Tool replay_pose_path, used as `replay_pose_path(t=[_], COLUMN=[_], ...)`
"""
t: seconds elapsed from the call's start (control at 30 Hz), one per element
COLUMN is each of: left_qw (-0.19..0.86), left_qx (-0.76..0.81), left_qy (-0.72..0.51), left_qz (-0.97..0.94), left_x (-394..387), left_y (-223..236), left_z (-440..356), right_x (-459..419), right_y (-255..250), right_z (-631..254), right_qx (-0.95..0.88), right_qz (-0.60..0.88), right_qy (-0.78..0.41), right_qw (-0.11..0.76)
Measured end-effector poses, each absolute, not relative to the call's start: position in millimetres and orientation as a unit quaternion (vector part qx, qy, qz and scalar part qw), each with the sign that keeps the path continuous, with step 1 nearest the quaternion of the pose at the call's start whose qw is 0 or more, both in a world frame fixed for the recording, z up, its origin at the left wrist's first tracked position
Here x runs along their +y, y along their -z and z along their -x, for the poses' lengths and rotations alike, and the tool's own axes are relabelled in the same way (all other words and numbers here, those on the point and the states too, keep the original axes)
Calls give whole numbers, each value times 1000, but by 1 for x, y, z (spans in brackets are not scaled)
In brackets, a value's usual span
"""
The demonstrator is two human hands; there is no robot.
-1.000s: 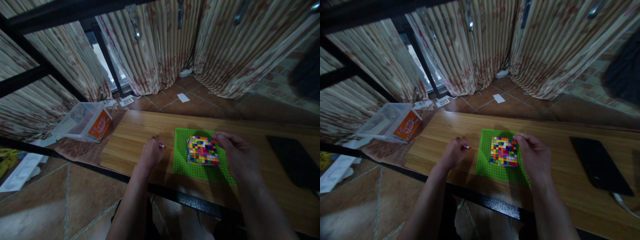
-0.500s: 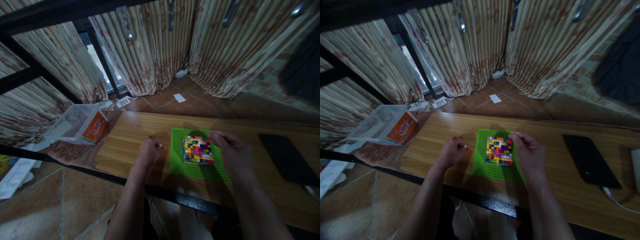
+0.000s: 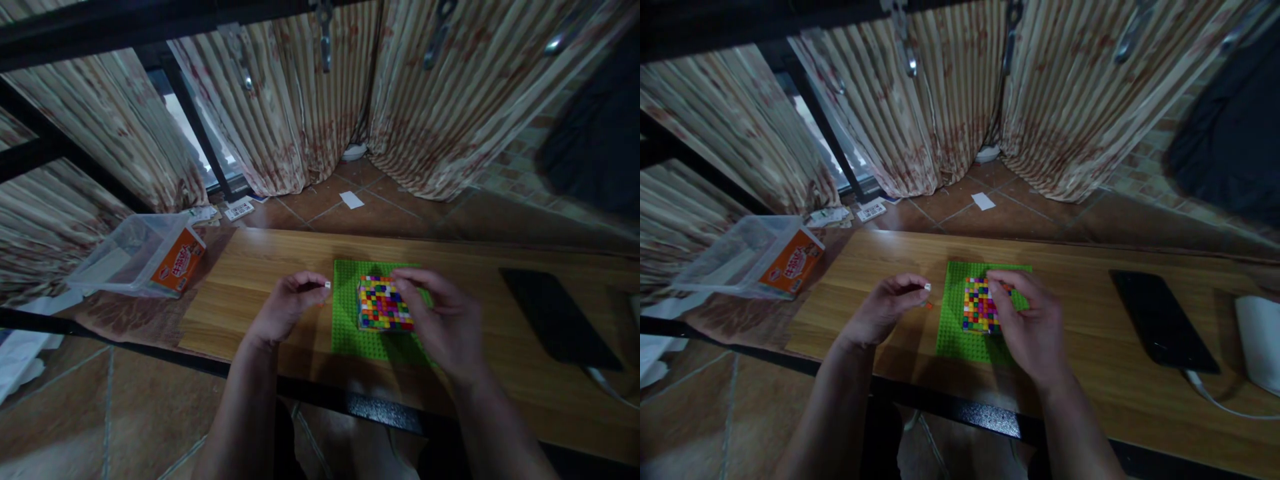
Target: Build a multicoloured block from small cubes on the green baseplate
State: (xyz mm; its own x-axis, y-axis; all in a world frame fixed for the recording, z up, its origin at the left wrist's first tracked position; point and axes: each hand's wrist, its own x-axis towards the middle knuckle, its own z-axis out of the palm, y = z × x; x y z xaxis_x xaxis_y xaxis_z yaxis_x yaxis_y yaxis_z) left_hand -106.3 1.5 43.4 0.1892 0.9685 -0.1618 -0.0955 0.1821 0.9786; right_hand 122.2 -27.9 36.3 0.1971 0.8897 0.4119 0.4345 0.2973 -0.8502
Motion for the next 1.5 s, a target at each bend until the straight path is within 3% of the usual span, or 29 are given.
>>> replay_pose_path(t=[0.17, 0.37, 0.77, 1.0, 1.23, 1.5], left_qw=[754, 819, 816, 781, 775, 772], left_qx=[371, 299, 322, 361, 366, 367], left_qy=[-434, -397, -387, -445, -455, -456], left_qz=[-326, -286, -285, -249, -242, -247], left_x=[-6, -9, -12, -5, -2, -3], left_y=[-46, -45, -42, -41, -38, -42], left_z=[92, 78, 72, 77, 79, 79], right_x=[-33, -33, -35, -26, -20, -18], right_y=[-45, -48, -52, -46, -32, -27], right_z=[-109, -107, -112, -155, -166, -158], right_qx=[-737, -784, -750, -543, -478, -507], right_qz=[422, 372, 452, 593, 613, 621], right_qy=[-232, -226, -185, -232, -377, -360], right_qw=[475, 442, 445, 547, 504, 478])
